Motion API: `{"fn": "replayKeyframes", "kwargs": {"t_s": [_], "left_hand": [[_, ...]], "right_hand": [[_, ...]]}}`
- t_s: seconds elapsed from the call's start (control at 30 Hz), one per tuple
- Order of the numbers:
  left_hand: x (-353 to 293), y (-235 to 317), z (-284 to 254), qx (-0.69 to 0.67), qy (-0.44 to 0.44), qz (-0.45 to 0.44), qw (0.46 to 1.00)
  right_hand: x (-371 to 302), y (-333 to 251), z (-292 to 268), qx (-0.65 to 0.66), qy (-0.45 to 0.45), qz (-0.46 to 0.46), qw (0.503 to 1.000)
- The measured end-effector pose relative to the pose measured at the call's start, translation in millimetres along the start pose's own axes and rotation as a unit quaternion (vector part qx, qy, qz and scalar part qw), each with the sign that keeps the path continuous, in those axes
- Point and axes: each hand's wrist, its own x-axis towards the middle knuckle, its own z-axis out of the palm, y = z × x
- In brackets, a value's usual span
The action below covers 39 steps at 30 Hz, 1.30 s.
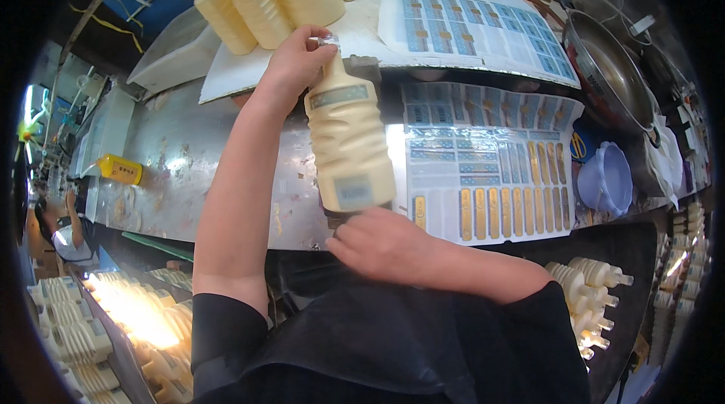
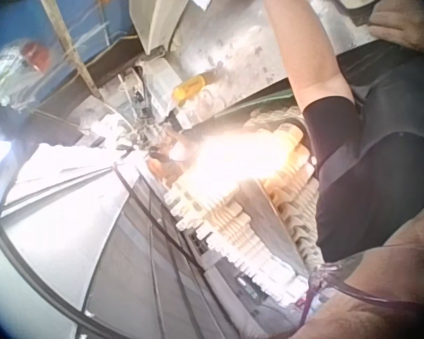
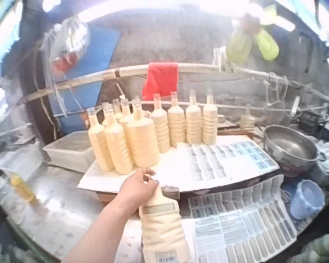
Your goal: The person applies labels to cream-colored plastic bottles using a handheld squeegee-like tool. They peel labels from a sheet, position them on the bottle, and smooth them down, repeating the process for multiple bottles.
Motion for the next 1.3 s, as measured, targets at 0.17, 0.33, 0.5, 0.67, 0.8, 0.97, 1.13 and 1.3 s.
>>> {"fn": "replayKeyframes", "kwargs": {"t_s": [0.17,0.33,0.5,0.67,0.8,0.97,1.13,1.3], "left_hand": [[-57.9,20.8,-41.0,-0.19,-0.016,-0.024,0.981],[-97.8,11.7,-53.8,-0.229,0.038,0.026,0.972],[-118.5,17.3,-43.8,-0.246,0.107,0.048,0.962],[-137.1,15.9,-46.0,-0.241,0.133,0.049,0.96],[-146.9,7.2,-43.0,-0.214,0.148,0.078,0.962],[-178.4,20.8,-28.5,-0.081,0.199,0.152,0.965],[-236.5,49.0,-46.1,0.012,0.333,0.291,0.897],[-297.4,114.4,-123.0,-0.093,0.448,0.33,0.826]], "right_hand": [[-30.6,23.9,-1.9,0.006,0.199,0.139,0.97],[-10.9,38.7,-9.8,0.154,0.35,0.313,0.87],[54.0,18.8,-11.2,-0.036,0.278,0.045,0.959],[56.6,36.2,-7.8,0.02,0.351,0.21,0.912],[56.1,70.4,-4.5,0.2,0.37,0.349,0.837],[28.1,105.5,-14.0,0.286,0.429,0.293,0.805],[40.1,116.3,-41.6,0.392,0.426,0.269,0.77],[58.4,119.3,-54.2,0.444,0.395,0.245,0.766]]}}
